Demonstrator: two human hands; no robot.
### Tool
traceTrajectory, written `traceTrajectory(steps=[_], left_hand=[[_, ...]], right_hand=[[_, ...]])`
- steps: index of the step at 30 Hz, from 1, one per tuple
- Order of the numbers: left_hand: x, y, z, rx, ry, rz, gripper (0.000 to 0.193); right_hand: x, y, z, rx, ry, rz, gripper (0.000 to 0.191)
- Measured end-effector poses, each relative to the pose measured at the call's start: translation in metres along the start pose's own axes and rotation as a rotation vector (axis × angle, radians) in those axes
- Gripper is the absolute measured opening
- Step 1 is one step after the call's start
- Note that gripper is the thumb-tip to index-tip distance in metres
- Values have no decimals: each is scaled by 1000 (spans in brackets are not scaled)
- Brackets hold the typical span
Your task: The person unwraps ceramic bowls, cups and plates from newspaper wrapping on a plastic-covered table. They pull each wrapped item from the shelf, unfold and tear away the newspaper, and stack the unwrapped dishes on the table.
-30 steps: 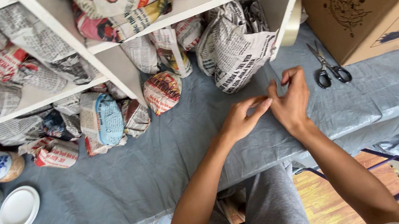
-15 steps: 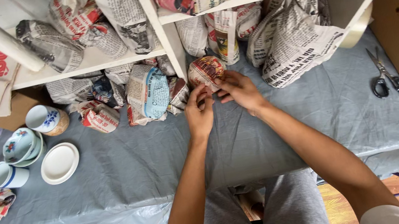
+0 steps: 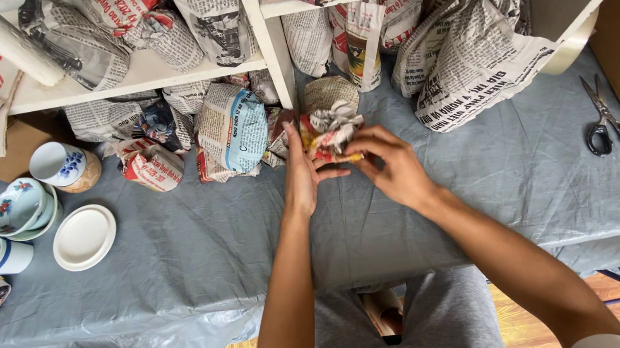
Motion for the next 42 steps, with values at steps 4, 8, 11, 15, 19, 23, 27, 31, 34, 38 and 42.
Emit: traceTrajectory(steps=[4, 8, 11, 15, 19, 23, 27, 31, 34, 38, 42], left_hand=[[11, 39, -2, -281, -857, -182, 71], [31, 96, -7, -386, -1215, -428, 75], [38, 126, -18, -223, -1271, -502, 80], [38, 141, -26, -204, -1268, -620, 60], [40, 150, -23, -285, -1058, -594, 23], [42, 158, -22, -302, -995, -481, 19], [37, 164, -29, -244, -1007, -582, 16], [38, 179, -22, -167, -833, -494, 19], [47, 190, -8, -76, -617, -447, 15], [58, 189, 12, -109, -360, -422, 17], [53, 190, 31, -71, -197, -427, 14]], right_hand=[[29, 32, 23, 182, 73, 66, 31], [50, 72, 41, 305, 33, 23, 29], [57, 92, 51, 322, -13, 32, 28], [56, 93, 50, 321, -10, 107, 29], [62, 85, 50, 332, 35, 116, 36], [72, 77, 53, 345, 61, 138, 46], [77, 74, 54, 340, 36, 135, 50], [75, 78, 51, 292, 25, 88, 49], [71, 82, 48, 274, 60, 86, 48], [67, 86, 46, 276, 73, 115, 48], [64, 89, 44, 271, 86, 100, 48]])
Point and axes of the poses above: each hand's wrist, its own y-axis away from the middle knuckle, its own z-axis out of the back of the hand, x = y × z, the point moved 1 cm from there along -y, towards the middle knuckle, and after that the axes turned 15 degrees about z, right-handed, at the moved point
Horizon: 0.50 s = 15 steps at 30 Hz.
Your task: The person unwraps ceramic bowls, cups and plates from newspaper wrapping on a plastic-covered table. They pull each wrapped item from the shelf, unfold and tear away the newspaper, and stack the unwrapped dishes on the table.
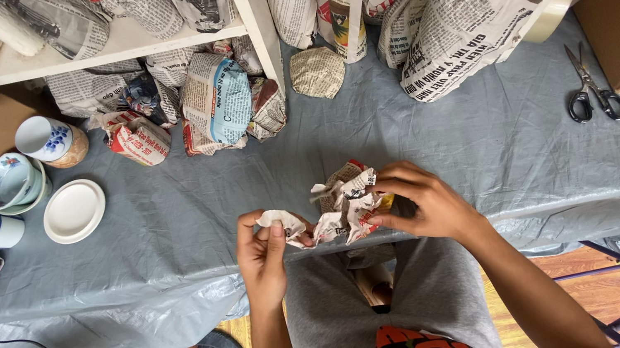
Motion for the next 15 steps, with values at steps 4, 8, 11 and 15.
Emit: traceTrajectory(steps=[4, 8, 11, 15], left_hand=[[1, 1, 8, 75, 21, 41, 10], [8, -3, 14, 54, -38, 103, 10], [8, -8, 19, 51, -113, 93, 9], [-11, -10, 25, 128, -245, 105, 24]], right_hand=[[-3, 2, -2, 2, 3, -18, 48], [-3, 0, 0, -2, -40, -36, 53], [-3, -3, 1, 27, -65, -89, 66], [-4, -3, -1, 106, -70, -116, 69]])
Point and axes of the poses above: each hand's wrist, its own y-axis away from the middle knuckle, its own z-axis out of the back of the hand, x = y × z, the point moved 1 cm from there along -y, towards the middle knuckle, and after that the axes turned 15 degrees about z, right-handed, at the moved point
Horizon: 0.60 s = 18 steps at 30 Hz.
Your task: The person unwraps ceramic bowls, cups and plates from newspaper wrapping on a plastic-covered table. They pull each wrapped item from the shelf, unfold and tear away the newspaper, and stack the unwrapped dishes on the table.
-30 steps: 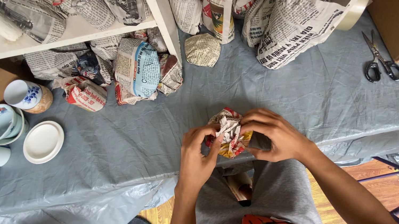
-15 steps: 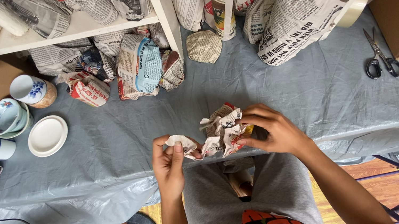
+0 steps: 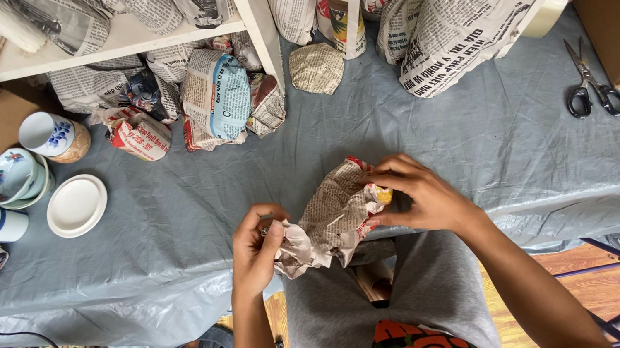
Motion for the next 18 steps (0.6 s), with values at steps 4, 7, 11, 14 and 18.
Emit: traceTrajectory(steps=[4, 7, 11, 14, 18], left_hand=[[-36, 1, 1, 128, -450, -62, 55], [-63, 1, -8, 187, -658, 68, 65], [-84, -5, -29, 116, -1108, 309, 66], [-86, -12, -45, 54, -1204, 52, 55], [-78, -24, -55, -86, -1246, -214, 23]], right_hand=[[-8, 5, 0, -39, -44, 80, 53], [-14, 11, 4, -92, -94, 171, 40], [-8, 18, 3, -83, -54, 246, 35], [1, 24, 3, -66, 50, 284, 33], [9, 33, 6, -13, 210, 398, 32]])
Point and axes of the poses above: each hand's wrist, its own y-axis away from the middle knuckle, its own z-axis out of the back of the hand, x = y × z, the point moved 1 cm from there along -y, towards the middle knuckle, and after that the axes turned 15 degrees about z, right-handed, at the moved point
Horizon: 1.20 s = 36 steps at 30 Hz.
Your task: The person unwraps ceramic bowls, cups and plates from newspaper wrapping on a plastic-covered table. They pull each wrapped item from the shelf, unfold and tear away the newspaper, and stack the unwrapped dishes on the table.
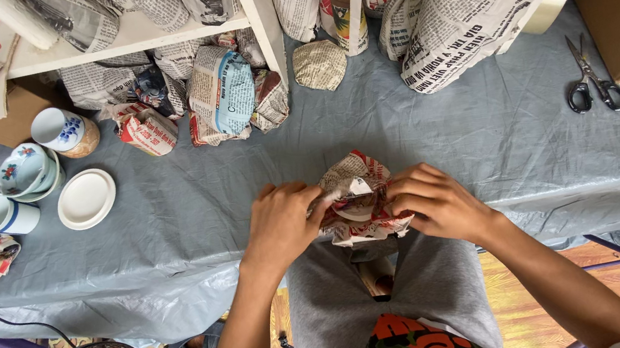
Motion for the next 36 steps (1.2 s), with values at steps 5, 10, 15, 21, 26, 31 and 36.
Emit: traceTrajectory(steps=[5, 10, 15, 21, 26, 31, 36], left_hand=[[20, -9, 1, -118, 96, 252, 29], [43, -10, -4, -217, 73, 440, 36], [63, -19, -15, -212, 18, 486, 30], [74, -16, -26, -334, -32, -83, 51], [71, -6, -38, -205, -398, -549, 35], [67, -7, -22, -127, -536, -384, 22], [44, -11, -10, 26, -340, -83, 61]], right_hand=[[9, 14, 7, 88, 225, 216, 30], [14, 23, 15, 131, 226, 244, 30], [15, 25, 20, 247, 177, 267, 32], [6, 39, 13, 66, -8, 106, 18], [1, 55, 14, -116, -24, -49, 21], [14, 40, 17, 265, 37, -69, 57], [32, 0, 28, 537, 105, -70, 59]])
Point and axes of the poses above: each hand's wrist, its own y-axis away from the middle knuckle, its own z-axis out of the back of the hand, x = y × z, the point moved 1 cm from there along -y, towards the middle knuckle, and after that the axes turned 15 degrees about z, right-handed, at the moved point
